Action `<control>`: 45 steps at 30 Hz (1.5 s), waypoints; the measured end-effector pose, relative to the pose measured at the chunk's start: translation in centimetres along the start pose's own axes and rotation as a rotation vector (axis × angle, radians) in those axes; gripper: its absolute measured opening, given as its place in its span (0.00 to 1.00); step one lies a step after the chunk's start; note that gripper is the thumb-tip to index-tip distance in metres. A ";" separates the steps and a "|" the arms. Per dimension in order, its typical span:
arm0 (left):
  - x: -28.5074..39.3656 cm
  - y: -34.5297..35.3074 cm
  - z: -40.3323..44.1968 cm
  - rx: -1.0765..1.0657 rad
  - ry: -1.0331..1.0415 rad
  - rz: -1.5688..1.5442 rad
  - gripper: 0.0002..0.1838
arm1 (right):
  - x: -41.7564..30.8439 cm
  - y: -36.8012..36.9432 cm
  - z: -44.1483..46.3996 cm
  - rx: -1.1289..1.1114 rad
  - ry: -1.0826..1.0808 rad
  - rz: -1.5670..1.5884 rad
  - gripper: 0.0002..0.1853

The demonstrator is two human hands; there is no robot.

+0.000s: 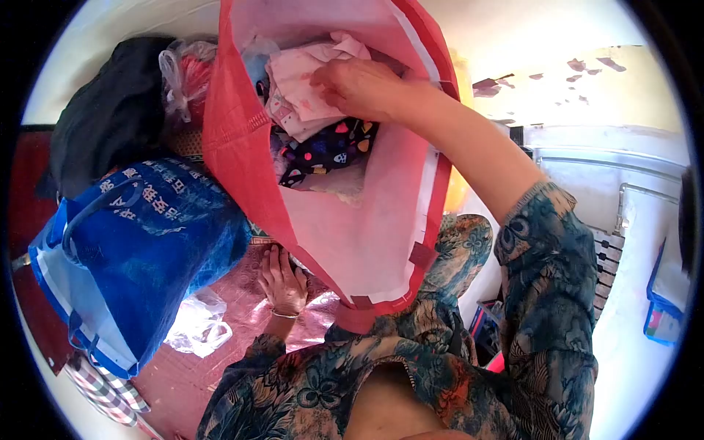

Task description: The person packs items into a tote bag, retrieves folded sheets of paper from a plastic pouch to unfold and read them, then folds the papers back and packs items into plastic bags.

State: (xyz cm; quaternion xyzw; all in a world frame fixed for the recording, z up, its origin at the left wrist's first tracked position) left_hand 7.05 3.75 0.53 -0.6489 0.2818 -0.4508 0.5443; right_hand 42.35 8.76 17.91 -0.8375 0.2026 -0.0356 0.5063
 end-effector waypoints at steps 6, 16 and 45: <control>0.2 0.1 0.4 0.007 0.000 -0.001 0.28 | 5.1 1.0 2.9 0.303 0.206 0.006 0.27; 0.4 0.8 -0.3 -0.097 0.066 0.010 0.28 | 6.4 2.5 1.8 0.289 0.075 0.269 0.27; 0.4 1.3 -0.5 0.007 -0.036 0.156 0.36 | 16.4 20.8 -18.5 1.019 0.476 1.544 0.29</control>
Point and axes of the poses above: each hand's wrist, its own z-axis towards the middle knuckle, its own y-axis out of the palm, x = y × z, the point moved 8 cm from there along z, towards the middle knuckle, and after that the axes turned 4 degrees about -x, right-handed, at the moved point
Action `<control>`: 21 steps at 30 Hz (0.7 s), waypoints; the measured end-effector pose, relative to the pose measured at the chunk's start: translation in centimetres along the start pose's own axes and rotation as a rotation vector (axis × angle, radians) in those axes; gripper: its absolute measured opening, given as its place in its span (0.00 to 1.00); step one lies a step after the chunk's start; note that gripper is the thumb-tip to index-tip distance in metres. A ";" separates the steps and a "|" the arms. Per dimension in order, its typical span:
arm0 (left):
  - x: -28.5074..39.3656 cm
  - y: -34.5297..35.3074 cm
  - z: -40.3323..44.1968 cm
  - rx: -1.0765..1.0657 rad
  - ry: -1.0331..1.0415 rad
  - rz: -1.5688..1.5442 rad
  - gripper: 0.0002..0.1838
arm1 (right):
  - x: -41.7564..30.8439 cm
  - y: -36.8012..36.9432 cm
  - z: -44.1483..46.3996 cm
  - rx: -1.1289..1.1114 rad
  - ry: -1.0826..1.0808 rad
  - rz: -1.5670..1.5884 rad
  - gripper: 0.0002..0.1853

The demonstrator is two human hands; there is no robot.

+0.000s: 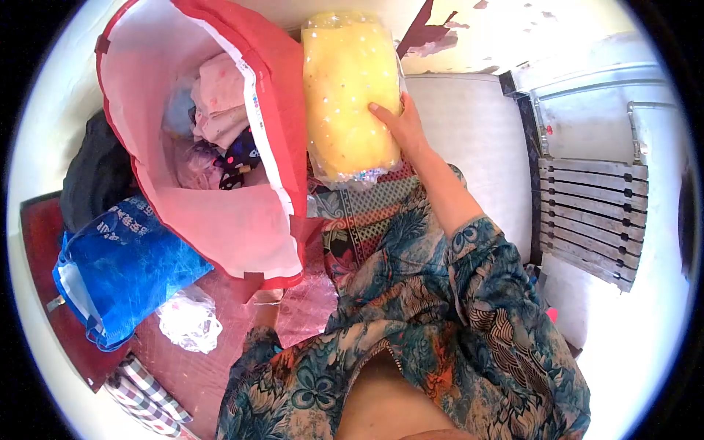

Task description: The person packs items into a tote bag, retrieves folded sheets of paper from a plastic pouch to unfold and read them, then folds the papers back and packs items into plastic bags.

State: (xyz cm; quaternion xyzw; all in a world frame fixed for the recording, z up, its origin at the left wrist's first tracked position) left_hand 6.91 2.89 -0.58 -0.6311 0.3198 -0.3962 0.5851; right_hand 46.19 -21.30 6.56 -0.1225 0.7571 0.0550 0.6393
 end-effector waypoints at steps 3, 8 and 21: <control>0.1 0.1 0.0 -0.009 -0.005 -0.008 0.36 | 1.3 0.1 0.5 0.029 0.070 0.107 0.32; -0.1 -0.1 -0.5 -0.031 -0.021 0.003 0.36 | 2.6 2.4 2.1 0.041 -0.033 -0.024 0.34; 0.0 0.2 -0.2 -0.044 -0.030 -0.014 0.36 | -3.3 5.6 1.7 -0.294 0.071 0.261 0.34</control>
Point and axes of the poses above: each hand's wrist, its own z-axis towards the middle knuckle, its own y-axis out of the palm, x = y × z, the point moved 8 cm from there along z, towards the middle knuckle, and after that the axes turned 4 degrees about -x, right-handed, at the moved point
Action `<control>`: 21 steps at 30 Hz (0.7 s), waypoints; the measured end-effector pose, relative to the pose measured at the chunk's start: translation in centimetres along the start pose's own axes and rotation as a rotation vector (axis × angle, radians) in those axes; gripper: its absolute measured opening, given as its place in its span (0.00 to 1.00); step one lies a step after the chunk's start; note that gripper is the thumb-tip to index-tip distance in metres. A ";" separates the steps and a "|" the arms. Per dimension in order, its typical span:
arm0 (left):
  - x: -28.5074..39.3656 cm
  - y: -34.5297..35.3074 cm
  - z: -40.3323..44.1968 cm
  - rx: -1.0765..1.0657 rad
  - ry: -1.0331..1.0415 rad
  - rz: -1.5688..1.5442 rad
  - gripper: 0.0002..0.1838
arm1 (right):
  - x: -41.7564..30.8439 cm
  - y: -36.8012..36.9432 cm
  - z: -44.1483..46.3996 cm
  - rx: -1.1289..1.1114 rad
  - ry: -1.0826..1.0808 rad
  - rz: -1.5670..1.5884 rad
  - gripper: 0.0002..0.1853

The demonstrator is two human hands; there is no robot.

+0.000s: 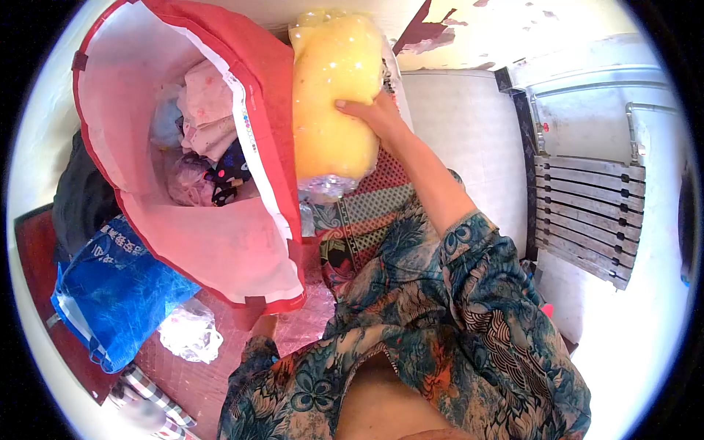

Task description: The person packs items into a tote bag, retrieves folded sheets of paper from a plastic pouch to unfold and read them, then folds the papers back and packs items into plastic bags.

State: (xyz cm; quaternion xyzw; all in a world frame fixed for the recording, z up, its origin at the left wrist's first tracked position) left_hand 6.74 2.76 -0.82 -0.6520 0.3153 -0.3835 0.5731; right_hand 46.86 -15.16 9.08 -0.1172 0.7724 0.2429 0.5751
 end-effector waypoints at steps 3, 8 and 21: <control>-0.4 -0.4 -0.2 0.001 -0.004 -0.003 0.36 | 0.6 0.8 0.7 -0.055 -0.034 -0.040 0.29; -0.6 -0.4 -0.3 0.014 -0.007 -0.015 0.36 | 2.5 -1.9 0.4 0.053 0.005 -0.160 0.27; -1.3 1.6 1.4 -0.073 -0.056 0.030 0.37 | 0.6 -0.8 -6.5 0.155 0.009 -0.042 0.24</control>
Point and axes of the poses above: each hand's wrist, its own z-axis towards the middle knuckle, its own y-axis out of the palm, x = y × z, the point moved 8 cm from there along z, towards the middle knuckle, and after that the axes turned 4 degrees about -x, right-handed, at the moved point
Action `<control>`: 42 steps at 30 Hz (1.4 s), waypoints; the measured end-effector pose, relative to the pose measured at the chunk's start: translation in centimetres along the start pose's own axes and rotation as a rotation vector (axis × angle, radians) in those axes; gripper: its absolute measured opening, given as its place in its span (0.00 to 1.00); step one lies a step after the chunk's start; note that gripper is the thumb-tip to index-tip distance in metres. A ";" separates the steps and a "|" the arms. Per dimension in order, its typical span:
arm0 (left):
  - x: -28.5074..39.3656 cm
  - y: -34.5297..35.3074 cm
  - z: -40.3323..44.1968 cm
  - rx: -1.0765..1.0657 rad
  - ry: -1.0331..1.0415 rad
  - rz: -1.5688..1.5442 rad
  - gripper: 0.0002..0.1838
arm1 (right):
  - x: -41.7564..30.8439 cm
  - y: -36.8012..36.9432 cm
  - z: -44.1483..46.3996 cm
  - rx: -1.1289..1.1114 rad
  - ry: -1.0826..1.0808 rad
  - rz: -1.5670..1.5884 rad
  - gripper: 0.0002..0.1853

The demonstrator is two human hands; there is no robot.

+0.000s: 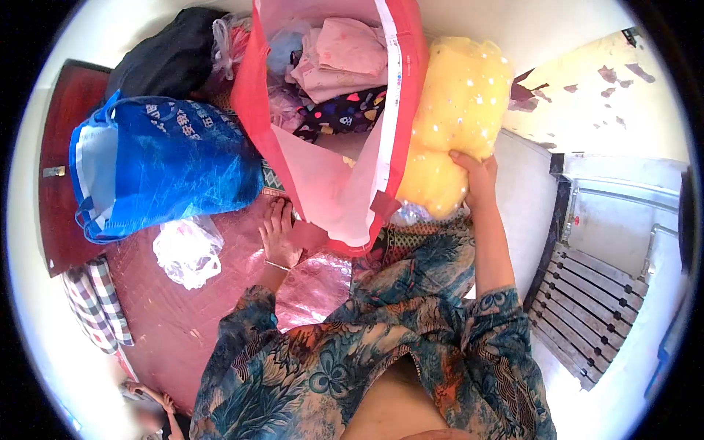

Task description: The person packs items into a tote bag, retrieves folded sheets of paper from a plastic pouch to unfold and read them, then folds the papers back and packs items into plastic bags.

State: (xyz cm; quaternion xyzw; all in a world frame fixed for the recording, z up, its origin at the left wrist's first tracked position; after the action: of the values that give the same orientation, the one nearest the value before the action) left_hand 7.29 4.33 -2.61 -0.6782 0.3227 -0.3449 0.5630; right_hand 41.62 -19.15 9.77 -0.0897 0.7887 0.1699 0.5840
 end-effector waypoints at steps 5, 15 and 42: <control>0.6 -3.0 0.0 0.128 0.052 -0.085 0.28 | -4.1 -1.1 -2.8 -0.014 -0.099 -0.073 0.23; 3.2 -19.0 2.1 0.592 0.031 -1.111 0.05 | -19.2 0.2 -6.6 0.056 -0.471 -0.229 0.25; 3.4 -31.9 12.0 0.581 0.400 -0.286 0.18 | -31.6 25.8 -10.0 -0.697 -1.109 -0.373 0.18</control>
State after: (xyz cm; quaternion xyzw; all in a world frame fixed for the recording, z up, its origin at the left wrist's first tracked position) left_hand 20.78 13.05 27.67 -0.4479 0.2172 -0.6226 0.6038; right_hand 33.51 -0.80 46.65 -0.3066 0.2432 0.3314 0.8585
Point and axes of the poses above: each hand's wrist, its own z-axis towards the middle knuckle, its own y-axis out of the palm, x = y × z, the point moved 8 cm from there along z, towards the middle knuckle, and after that the axes turned 4 degrees about -x, right-handed, at the moved point
